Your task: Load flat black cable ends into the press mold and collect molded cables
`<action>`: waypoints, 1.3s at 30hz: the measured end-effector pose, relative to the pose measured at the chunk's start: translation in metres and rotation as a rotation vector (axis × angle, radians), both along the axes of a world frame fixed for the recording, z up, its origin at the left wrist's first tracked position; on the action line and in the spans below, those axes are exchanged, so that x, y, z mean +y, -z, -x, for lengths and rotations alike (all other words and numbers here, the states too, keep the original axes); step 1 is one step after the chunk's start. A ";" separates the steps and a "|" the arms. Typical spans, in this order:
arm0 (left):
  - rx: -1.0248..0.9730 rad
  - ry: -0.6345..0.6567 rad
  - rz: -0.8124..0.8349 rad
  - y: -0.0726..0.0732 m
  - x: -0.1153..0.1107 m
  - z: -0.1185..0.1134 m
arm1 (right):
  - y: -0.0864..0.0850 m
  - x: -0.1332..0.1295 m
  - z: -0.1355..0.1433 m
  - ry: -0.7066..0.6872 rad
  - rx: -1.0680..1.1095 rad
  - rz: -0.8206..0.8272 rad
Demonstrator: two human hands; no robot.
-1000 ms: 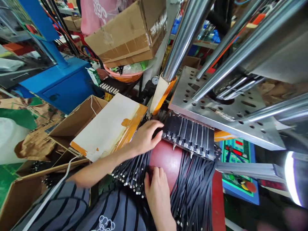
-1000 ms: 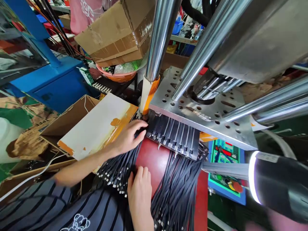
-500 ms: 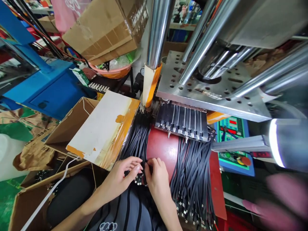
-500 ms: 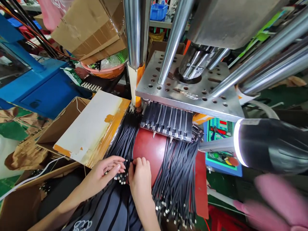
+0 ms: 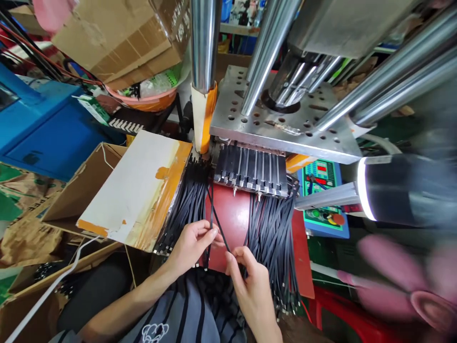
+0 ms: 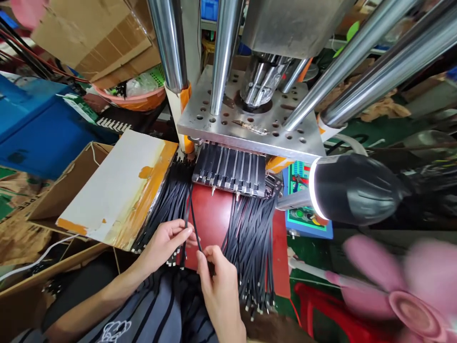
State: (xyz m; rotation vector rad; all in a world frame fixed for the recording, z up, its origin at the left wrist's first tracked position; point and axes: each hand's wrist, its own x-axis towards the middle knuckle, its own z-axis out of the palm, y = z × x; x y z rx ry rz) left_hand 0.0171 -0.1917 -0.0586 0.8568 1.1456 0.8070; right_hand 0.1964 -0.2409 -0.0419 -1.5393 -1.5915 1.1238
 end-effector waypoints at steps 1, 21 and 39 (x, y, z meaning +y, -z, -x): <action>0.097 -0.031 -0.056 -0.002 0.002 0.004 | -0.003 -0.003 -0.003 -0.002 -0.002 -0.010; -0.052 0.243 0.030 -0.016 -0.026 -0.017 | 0.027 0.003 -0.068 0.238 -0.563 -0.123; 0.022 0.475 -0.110 -0.031 -0.027 -0.017 | -0.032 0.002 -0.052 -0.203 0.313 0.282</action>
